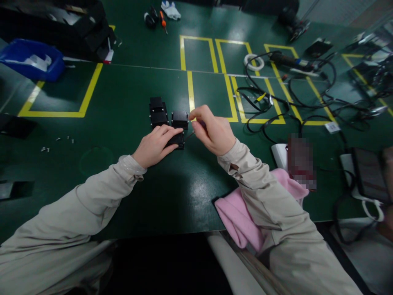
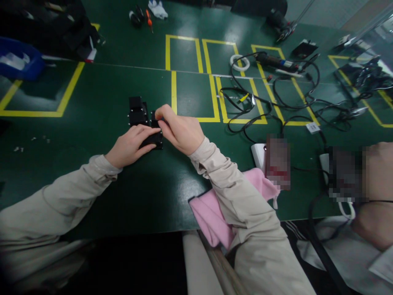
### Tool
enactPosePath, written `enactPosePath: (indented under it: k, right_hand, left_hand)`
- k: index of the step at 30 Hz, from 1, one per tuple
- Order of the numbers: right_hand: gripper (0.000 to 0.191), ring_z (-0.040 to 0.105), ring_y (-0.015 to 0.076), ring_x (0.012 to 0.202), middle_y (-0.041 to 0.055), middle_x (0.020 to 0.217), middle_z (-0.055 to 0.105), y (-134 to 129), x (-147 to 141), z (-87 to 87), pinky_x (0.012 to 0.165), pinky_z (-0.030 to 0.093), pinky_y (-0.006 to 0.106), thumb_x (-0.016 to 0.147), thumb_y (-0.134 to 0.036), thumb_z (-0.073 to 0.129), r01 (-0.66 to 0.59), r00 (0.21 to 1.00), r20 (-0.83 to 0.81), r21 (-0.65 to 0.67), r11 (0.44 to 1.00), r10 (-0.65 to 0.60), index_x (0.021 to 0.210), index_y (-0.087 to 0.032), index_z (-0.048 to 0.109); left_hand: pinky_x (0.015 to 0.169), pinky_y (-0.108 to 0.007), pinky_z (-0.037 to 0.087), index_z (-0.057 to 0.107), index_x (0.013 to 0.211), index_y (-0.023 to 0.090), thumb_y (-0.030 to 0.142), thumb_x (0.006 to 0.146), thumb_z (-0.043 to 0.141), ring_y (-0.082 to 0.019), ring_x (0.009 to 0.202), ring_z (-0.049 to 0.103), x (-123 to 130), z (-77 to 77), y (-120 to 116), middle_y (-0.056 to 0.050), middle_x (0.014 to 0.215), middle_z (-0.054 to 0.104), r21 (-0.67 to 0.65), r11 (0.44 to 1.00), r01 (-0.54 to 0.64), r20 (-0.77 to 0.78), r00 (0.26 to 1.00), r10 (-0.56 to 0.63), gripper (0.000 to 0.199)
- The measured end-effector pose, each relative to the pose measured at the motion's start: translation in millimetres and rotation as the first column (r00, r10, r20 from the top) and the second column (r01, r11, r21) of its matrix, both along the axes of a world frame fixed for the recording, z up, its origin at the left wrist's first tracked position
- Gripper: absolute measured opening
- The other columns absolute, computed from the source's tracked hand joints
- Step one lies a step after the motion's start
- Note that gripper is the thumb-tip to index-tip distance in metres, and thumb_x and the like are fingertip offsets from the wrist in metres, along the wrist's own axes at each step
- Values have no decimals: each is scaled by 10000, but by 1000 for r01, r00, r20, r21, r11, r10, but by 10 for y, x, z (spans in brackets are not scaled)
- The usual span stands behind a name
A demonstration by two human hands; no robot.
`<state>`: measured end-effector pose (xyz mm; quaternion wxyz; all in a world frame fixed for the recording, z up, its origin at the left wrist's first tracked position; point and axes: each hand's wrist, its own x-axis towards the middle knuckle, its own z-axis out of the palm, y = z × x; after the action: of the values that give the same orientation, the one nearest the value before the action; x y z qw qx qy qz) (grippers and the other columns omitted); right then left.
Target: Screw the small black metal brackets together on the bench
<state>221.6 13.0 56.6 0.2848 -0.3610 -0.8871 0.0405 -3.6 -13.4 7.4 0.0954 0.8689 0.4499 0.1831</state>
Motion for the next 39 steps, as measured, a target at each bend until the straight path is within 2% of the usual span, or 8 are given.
enactPosePath:
  k: [4,9,14,18,23,29,33,39]
  right_hand:
    - [508,527,69,580,-18,719,598,10,1,-10,585,359,220,1018,-509,222,1,1000,20,6,1000,-1,1028,-162,594]
    - [410,569,63,660,7,872,656,5,9,-13,650,397,215,1019,-349,226,-20,1000,-19,9,1000,20,1168,-151,552]
    - [482,540,66,597,-22,739,613,14,19,-19,597,360,211,1018,-508,253,5,1000,9,-2,1000,-5,1047,-165,590]
    - [423,578,63,655,11,882,671,16,14,-30,640,403,213,1023,-367,224,-22,999,-43,23,1000,23,1128,-148,571]
    - [483,556,72,600,-8,767,641,6,13,-27,597,375,224,1018,-487,253,-4,1000,-10,1,1000,4,1054,-151,599]
    - [437,591,72,674,22,905,675,6,18,-29,651,417,226,1021,-366,223,-34,998,-55,17,999,35,1161,-134,567]
    - [481,567,65,618,-13,777,641,20,24,-35,604,389,211,1024,-490,251,-24,999,-23,18,1000,24,1056,-151,590]
    - [420,592,43,660,-1,887,668,6,9,-39,629,395,196,1037,-366,220,-35,998,-48,67,997,38,1149,-143,558]
  left_hand:
    - [934,-441,526,510,1419,184,333,989,509,-285,1112,571,3,6,-4,-123,1257,604,-4,1000,-5,-7,1000,5,455]
    - [941,-432,527,502,1422,199,336,993,502,-275,1119,569,-1,-2,1,-113,1257,604,2,1000,-7,-13,1000,8,450]
    - [933,-437,527,499,1423,205,332,983,517,-281,1119,567,-4,-3,1,-113,1256,602,2,1000,-5,-15,1000,5,458]
    - [938,-442,523,504,1422,194,338,995,492,-284,1114,565,-5,-6,2,-120,1258,598,-1,1000,-3,-4,1000,3,451]
    - [924,-422,526,508,1422,190,354,999,490,-280,1106,570,-7,-15,2,-116,1246,603,18,1000,1,-11,1000,0,453]
    - [936,-419,524,503,1425,190,357,1003,487,-274,1112,568,-4,-10,-1,-115,1255,600,14,1000,0,-5,1000,0,454]
    - [927,-439,530,506,1426,178,340,997,502,-286,1107,571,-6,-8,3,-124,1251,601,13,1000,6,-7,1000,-5,459]
    - [928,-437,534,515,1418,171,332,995,512,-285,1106,577,-7,-12,7,-121,1250,604,18,1000,6,-12,1000,-6,453]
